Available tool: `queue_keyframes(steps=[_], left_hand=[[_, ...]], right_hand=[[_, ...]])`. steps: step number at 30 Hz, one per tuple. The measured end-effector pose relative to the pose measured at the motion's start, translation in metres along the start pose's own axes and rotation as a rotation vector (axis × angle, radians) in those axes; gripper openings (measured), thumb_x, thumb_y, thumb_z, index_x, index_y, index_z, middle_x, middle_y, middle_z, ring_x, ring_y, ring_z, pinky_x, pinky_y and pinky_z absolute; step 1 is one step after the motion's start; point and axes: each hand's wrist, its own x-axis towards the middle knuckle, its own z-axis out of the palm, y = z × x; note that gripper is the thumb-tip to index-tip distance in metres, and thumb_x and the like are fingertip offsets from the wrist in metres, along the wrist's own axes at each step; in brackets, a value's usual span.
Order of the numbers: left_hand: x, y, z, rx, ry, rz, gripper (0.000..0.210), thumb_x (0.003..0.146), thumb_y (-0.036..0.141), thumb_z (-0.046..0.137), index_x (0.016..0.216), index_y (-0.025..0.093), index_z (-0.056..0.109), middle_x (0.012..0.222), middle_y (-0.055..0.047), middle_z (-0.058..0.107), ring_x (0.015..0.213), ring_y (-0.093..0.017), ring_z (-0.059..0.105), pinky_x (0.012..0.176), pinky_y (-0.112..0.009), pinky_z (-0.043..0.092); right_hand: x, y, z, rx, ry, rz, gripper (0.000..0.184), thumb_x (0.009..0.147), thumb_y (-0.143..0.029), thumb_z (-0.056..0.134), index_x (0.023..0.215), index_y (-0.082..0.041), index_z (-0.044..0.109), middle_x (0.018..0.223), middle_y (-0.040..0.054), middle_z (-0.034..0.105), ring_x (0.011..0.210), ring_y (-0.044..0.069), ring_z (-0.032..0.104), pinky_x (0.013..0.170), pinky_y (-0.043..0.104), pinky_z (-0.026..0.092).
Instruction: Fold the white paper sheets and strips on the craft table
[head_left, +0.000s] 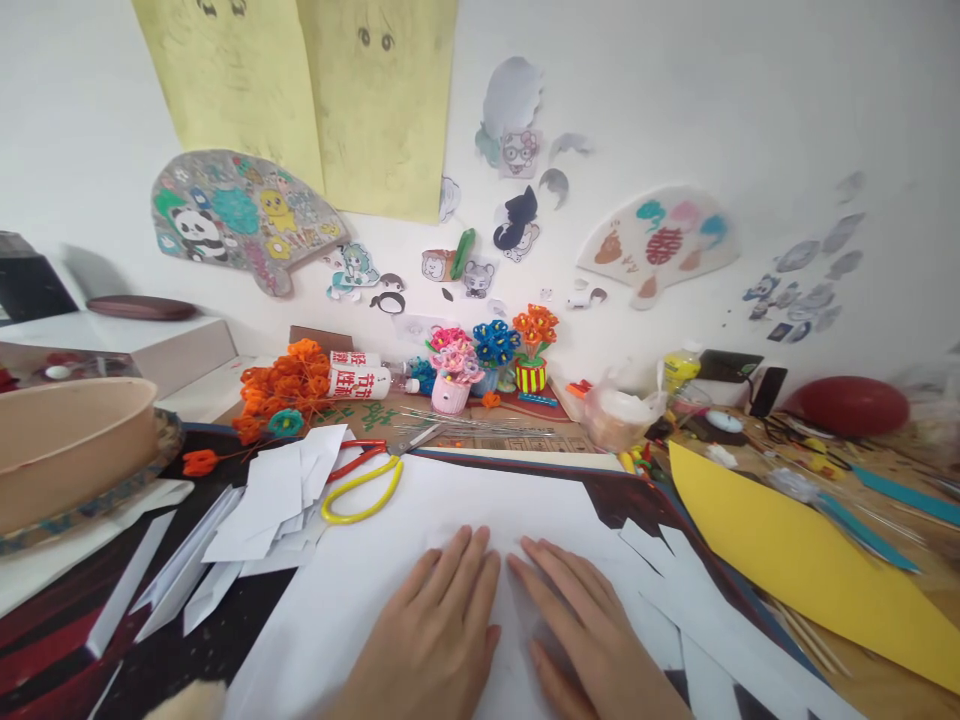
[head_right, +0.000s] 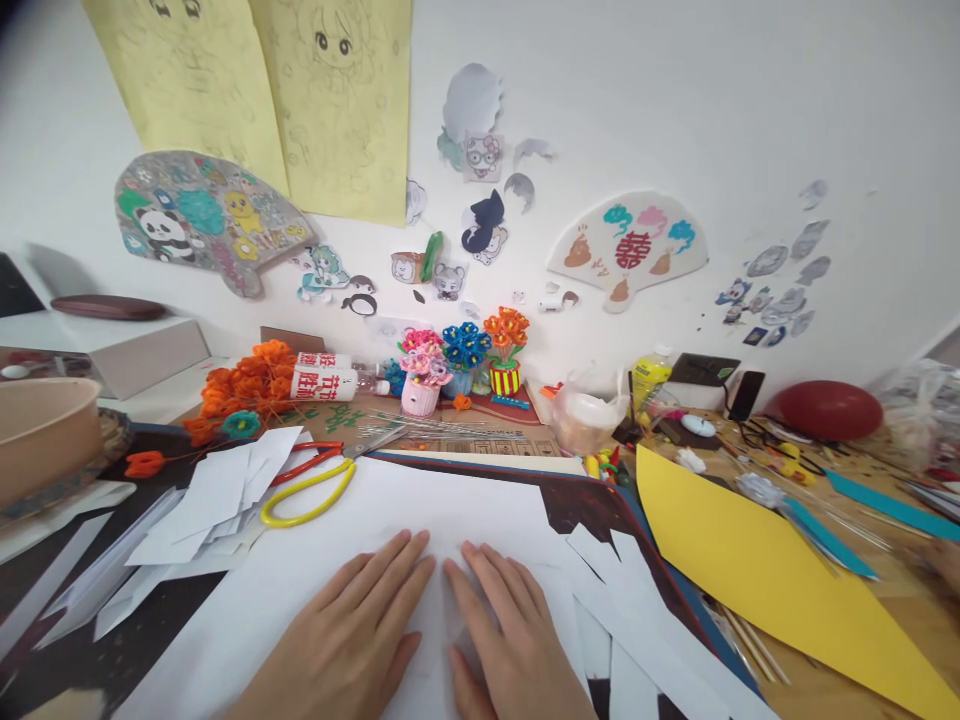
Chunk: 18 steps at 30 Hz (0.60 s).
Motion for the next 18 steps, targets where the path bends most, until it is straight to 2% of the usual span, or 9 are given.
queue_keyframes(steps=[5, 10, 18], left_hand=[[-0.0005, -0.0007, 0.0016, -0.05, -0.055, -0.017, 0.037, 0.092, 0.021, 0.041, 0.126, 0.013, 0.054, 0.131, -0.012, 0.058, 0.118, -0.024, 0.057, 0.088, -0.035, 0.048], [-0.0016, -0.0011, -0.0007, -0.04, -0.086, 0.019, 0.04, 0.087, 0.014, 0.041, 0.124, 0.011, 0.055, 0.131, -0.013, 0.058, 0.117, -0.027, 0.057, 0.088, -0.037, 0.049], [-0.0024, -0.0036, -0.0041, -0.101, -0.093, -0.005, 0.037, 0.095, 0.022, 0.035, 0.124, 0.013, 0.056, 0.133, -0.012, 0.057, 0.12, -0.025, 0.054, 0.091, -0.036, 0.045]], right_hand=[[-0.0026, 0.0004, -0.0023, 0.019, -0.011, 0.026, 0.045, 0.085, -0.021, 0.046, 0.129, -0.014, 0.052, 0.127, 0.0112, 0.061, 0.113, 0.022, 0.058, 0.088, 0.034, 0.052], [-0.0069, 0.0026, -0.0023, -0.071, 0.019, 0.149, 0.041, 0.09, -0.027, 0.044, 0.126, -0.01, 0.053, 0.115, 0.0136, 0.067, 0.103, 0.024, 0.063, 0.082, 0.037, 0.053], [-0.0079, 0.0007, 0.0004, -0.116, 0.061, 0.158, 0.036, 0.094, -0.023, 0.036, 0.12, -0.009, 0.056, 0.105, 0.0133, 0.07, 0.093, 0.024, 0.066, 0.079, 0.038, 0.052]])
